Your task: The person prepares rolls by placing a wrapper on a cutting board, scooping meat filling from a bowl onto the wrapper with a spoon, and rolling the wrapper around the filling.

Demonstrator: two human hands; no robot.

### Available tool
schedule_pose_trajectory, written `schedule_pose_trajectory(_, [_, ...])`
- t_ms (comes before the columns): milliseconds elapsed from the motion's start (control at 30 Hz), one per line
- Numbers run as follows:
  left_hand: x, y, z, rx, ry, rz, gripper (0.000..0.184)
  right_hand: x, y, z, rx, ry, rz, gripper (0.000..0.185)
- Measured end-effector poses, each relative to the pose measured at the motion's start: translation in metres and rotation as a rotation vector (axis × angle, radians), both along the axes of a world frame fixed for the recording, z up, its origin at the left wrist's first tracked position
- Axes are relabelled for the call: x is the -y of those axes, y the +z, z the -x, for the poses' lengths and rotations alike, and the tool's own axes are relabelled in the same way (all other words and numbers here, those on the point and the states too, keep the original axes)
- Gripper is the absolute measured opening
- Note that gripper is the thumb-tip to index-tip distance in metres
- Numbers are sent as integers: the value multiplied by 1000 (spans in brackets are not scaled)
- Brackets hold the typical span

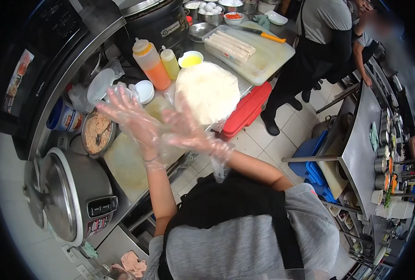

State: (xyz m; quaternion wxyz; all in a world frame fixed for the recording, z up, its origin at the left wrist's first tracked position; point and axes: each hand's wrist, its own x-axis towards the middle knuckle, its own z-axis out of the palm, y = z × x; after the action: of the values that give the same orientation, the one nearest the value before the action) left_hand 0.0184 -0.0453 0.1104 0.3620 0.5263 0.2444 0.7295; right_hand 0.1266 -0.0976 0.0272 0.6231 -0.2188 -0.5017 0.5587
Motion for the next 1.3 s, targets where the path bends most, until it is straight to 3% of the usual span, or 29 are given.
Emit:
schedule_pose_trajectory(167, [-5,-16,5,-19,161,22,89,0,8,10,-2,246,195,86])
schedule_pose_trajectory(267, [-3,-7,6,70,190,18,86,1,9,16,149,179,72,78])
schedule_pose_trajectory(367, [-9,-5,34,334,71,94,75,3,11,21,23,397,120,71])
schedule_pose_trajectory(467, [-9,-9,58,404,65,51,69,-32,-3,-2,238,448,67,58])
schedule_pose_trajectory(533, [3,-6,67,389,61,36,66,-60,-39,-28,402,146,197,39])
schedule_pose_trajectory(600, [15,-5,73,372,66,42,66,-87,-96,-55,1175,-414,-123,36])
schedule_pose_trajectory(700, [25,-9,68,345,67,123,69,-65,-80,-63,1384,-434,-130,36])
schedule_pose_trajectory(900, [19,-47,33,264,-180,478,72,-81,-100,-62,1482,-441,-95,22])
schedule_pose_trajectory(1067, [5,-118,10,289,-553,864,69,-88,-115,-78,1147,-505,-80,12])
schedule_pose_trajectory(1100, [3,-129,8,293,-573,906,67,-90,-114,-81,1102,-496,-77,11])
schedule_pose_trajectory(1200, [-6,-162,3,265,-686,911,62,-92,-103,-86,917,-326,265,19])
schedule_pose_trajectory(1267, [-21,-172,-3,192,-747,852,58,-112,-143,-97,1066,-387,112,25])
schedule_pose_trajectory(1300, [-27,-176,-9,153,-736,873,57,-108,-127,-102,1105,-376,151,27])
